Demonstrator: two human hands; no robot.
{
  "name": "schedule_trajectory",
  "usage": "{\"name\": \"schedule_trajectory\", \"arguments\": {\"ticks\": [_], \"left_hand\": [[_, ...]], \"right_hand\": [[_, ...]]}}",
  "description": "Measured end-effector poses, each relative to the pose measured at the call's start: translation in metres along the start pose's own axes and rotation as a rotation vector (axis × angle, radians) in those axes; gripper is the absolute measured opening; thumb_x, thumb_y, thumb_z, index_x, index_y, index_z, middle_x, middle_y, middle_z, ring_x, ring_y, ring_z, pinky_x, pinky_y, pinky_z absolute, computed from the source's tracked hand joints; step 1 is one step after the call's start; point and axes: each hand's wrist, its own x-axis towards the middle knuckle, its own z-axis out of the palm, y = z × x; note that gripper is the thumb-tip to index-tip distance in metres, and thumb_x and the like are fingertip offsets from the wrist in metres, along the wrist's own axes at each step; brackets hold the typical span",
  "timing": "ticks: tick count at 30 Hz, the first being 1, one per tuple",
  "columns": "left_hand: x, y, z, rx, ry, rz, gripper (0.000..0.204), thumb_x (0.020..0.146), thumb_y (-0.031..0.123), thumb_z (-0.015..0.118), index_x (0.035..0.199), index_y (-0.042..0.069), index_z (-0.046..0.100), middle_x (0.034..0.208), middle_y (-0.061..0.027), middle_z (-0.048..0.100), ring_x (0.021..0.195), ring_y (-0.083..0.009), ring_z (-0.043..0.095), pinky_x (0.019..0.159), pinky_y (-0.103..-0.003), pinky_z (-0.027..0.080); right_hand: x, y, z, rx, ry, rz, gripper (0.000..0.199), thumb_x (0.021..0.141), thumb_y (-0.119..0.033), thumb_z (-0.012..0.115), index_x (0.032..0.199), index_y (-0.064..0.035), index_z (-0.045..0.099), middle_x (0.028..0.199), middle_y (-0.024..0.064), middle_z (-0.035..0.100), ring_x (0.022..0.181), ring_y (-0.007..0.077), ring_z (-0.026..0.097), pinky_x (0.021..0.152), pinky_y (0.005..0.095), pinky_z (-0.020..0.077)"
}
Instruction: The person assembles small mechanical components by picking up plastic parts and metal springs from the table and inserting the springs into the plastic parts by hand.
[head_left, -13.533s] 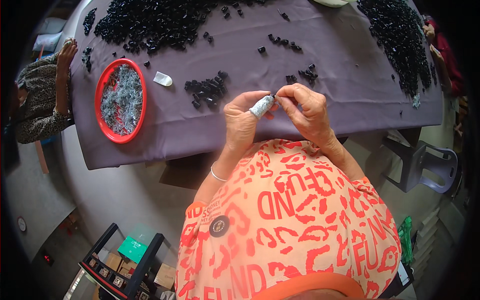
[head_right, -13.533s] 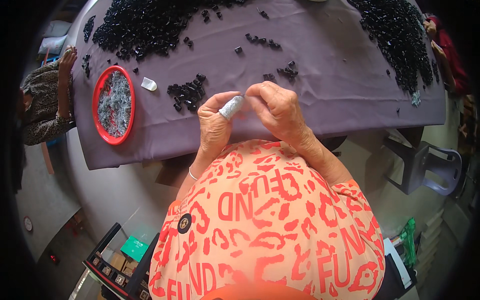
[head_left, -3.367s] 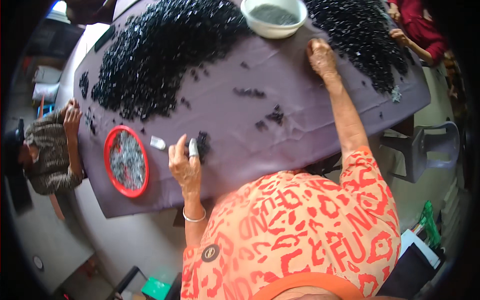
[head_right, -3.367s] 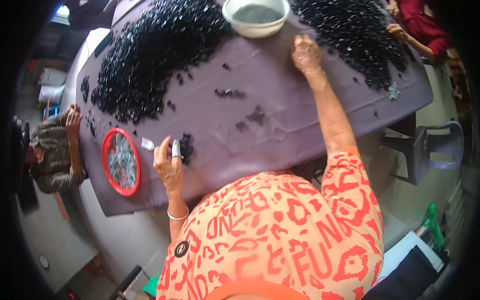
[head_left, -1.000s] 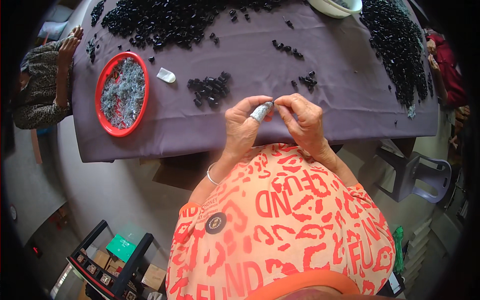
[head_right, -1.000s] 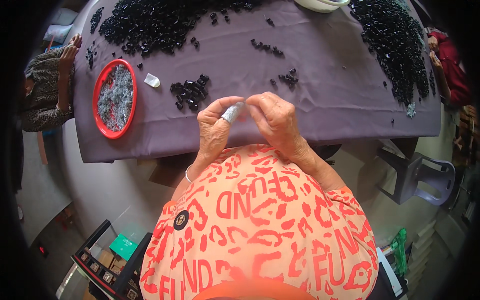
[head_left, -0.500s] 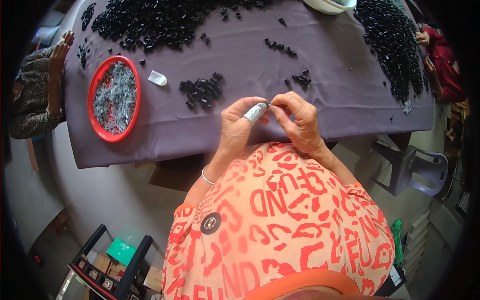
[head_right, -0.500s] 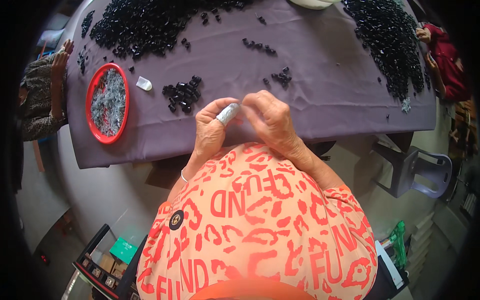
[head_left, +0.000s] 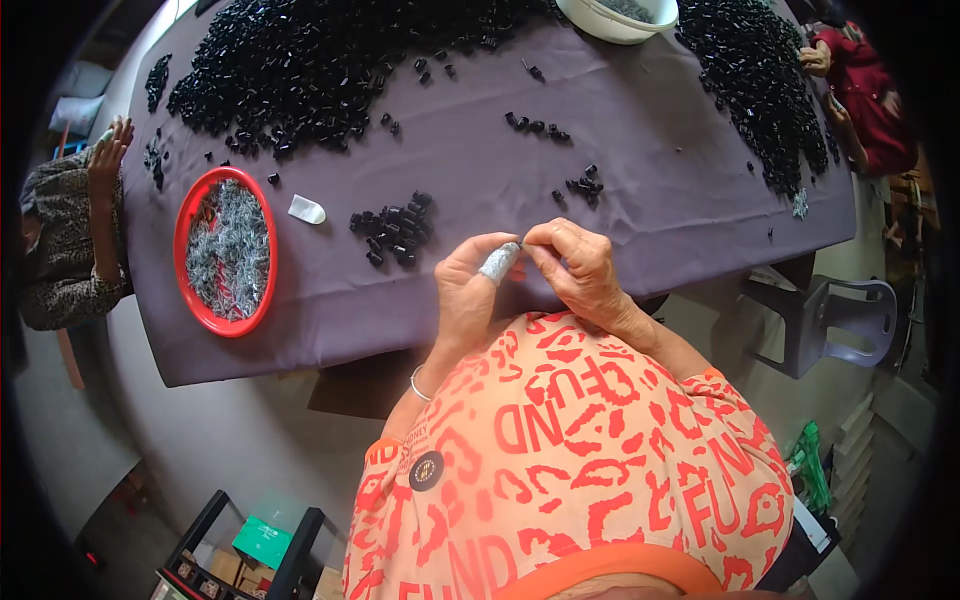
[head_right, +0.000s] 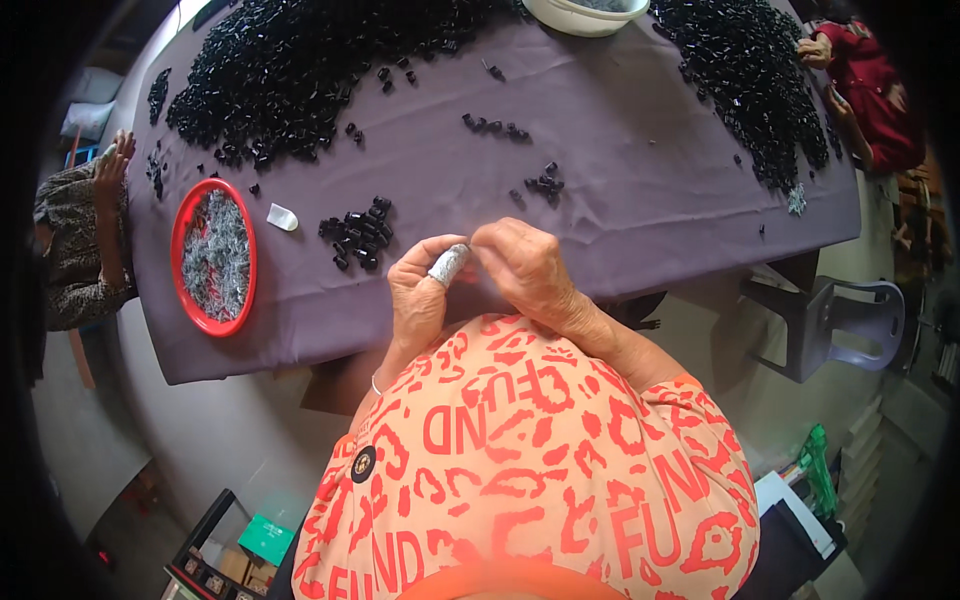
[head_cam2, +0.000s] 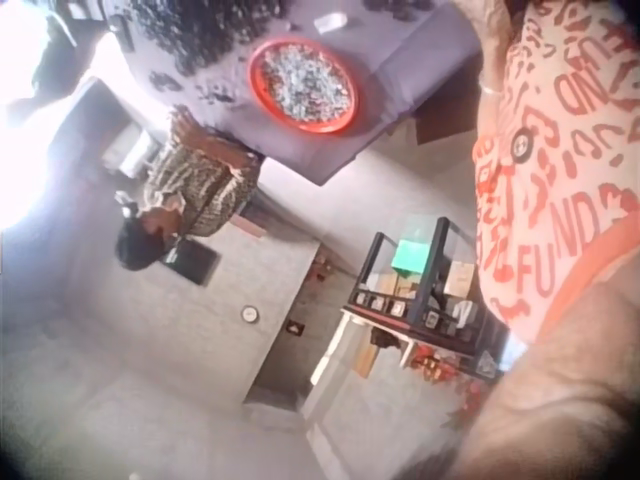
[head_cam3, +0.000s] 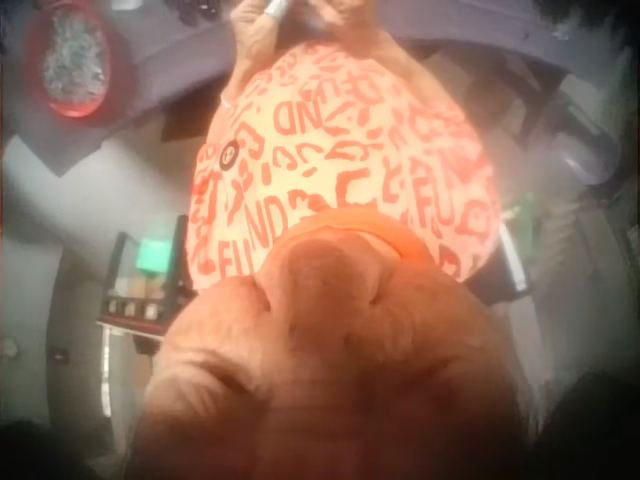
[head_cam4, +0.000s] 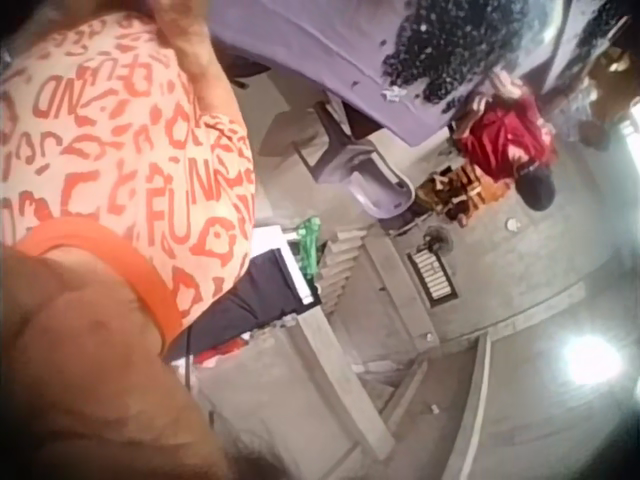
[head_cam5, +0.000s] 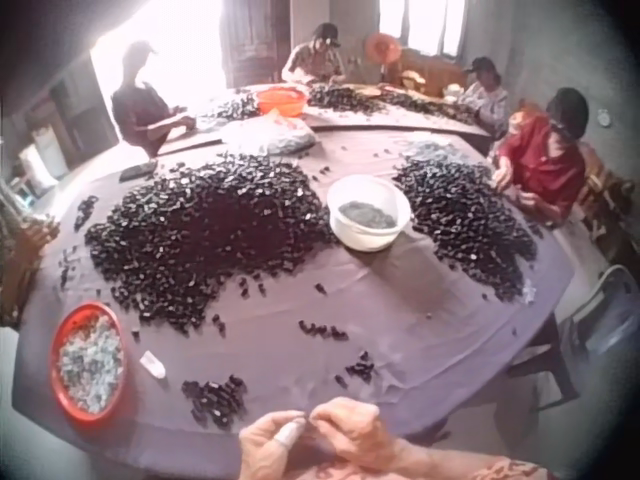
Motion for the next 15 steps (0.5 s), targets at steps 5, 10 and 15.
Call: {"name": "schedule_trajectory", "arguments": {"ticks": [5,10,15], "left_hand": [[0.008,-0.002,0.002,-0.132,0.021,-0.093,0.017,0.090,0.002,0.057,0.104,-0.003,0.064,0.091,-0.0080,0.067,0.078,-0.0126,0.063,0.070,-0.025,0.052],[0.009,-0.001,0.001,-0.216,-0.004,-0.069,0.019,0.089,0.004,0.060,0.107,-0.002,0.064,0.095,-0.0082,0.068,0.081,-0.0117,0.063,0.071,-0.024,0.053],[0.006,0.001,0.003,-0.091,0.025,-0.014,0.020,0.087,0.005,0.063,0.107,-0.001,0.065,0.095,-0.0048,0.068,0.080,-0.0086,0.062,0.071,-0.021,0.051]], "right_hand": [[0.003,-0.005,-0.005,0.073,-0.010,0.172,0.011,0.083,0.003,0.063,0.093,0.0004,0.061,0.078,0.0049,0.062,0.069,0.0110,0.059,0.063,0.0240,0.0477],[0.003,-0.001,-0.010,0.145,-0.065,0.181,0.015,0.086,0.003,0.059,0.101,-0.0004,0.060,0.089,0.0042,0.061,0.081,0.0097,0.059,0.071,0.0218,0.0481],[0.001,0.000,-0.009,0.154,-0.044,0.206,0.016,0.085,0.005,0.058,0.100,-0.0007,0.060,0.094,0.0054,0.060,0.083,0.0109,0.059,0.073,0.0221,0.0476]]}}
